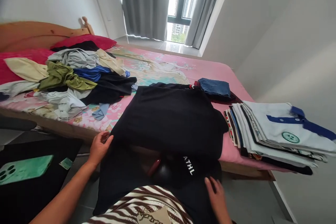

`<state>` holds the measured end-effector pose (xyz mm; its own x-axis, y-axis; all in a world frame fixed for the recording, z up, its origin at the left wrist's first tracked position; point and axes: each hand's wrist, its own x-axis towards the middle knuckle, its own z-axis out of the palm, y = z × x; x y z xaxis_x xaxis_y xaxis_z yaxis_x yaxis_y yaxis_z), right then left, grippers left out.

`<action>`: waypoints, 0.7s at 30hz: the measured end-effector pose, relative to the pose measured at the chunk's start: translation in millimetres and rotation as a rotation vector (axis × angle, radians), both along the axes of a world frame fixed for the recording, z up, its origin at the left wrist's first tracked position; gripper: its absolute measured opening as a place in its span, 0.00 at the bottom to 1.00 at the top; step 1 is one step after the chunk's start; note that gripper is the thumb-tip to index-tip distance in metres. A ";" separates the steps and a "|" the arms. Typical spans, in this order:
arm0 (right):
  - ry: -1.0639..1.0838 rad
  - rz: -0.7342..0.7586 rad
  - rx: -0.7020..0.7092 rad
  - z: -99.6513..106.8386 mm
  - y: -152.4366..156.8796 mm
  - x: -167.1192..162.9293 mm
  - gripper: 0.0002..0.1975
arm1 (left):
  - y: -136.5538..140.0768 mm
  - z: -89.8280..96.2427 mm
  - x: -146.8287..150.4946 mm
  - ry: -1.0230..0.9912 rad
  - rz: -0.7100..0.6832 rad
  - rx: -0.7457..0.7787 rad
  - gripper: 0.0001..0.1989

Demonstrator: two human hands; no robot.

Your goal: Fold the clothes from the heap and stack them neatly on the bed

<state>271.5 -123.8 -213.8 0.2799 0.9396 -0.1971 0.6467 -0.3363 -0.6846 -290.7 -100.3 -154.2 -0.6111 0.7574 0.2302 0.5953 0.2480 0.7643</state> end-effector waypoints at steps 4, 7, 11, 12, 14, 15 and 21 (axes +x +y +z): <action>-0.198 0.057 -0.138 24.7 -15.7 -40.4 0.35 | 3.4 -11.6 2.8 -0.613 0.099 -0.147 0.32; -0.392 0.187 -0.289 45.4 -7.5 -68.0 0.36 | 5.1 -21.8 19.3 -0.791 0.000 -0.263 0.32; -0.575 0.319 -0.238 51.5 3.7 -89.8 0.33 | -4.7 -32.2 73.8 -0.667 -0.356 -0.504 0.30; -0.599 0.322 -0.220 50.6 5.8 -92.8 0.30 | -7.1 -33.9 90.8 -0.616 -0.465 -0.531 0.29; -0.609 0.321 -0.199 48.5 10.3 -96.6 0.22 | -8.4 -35.9 124.7 -0.561 -0.658 -0.558 0.27; -0.597 0.328 -0.197 47.8 12.6 -97.6 0.19 | -6.8 -36.2 140.5 -0.558 -0.737 -0.577 0.27; -0.560 0.363 -0.238 41.2 26.2 -106.8 0.34 | 27.8 -33.9 209.5 -0.300 -0.879 -0.669 0.28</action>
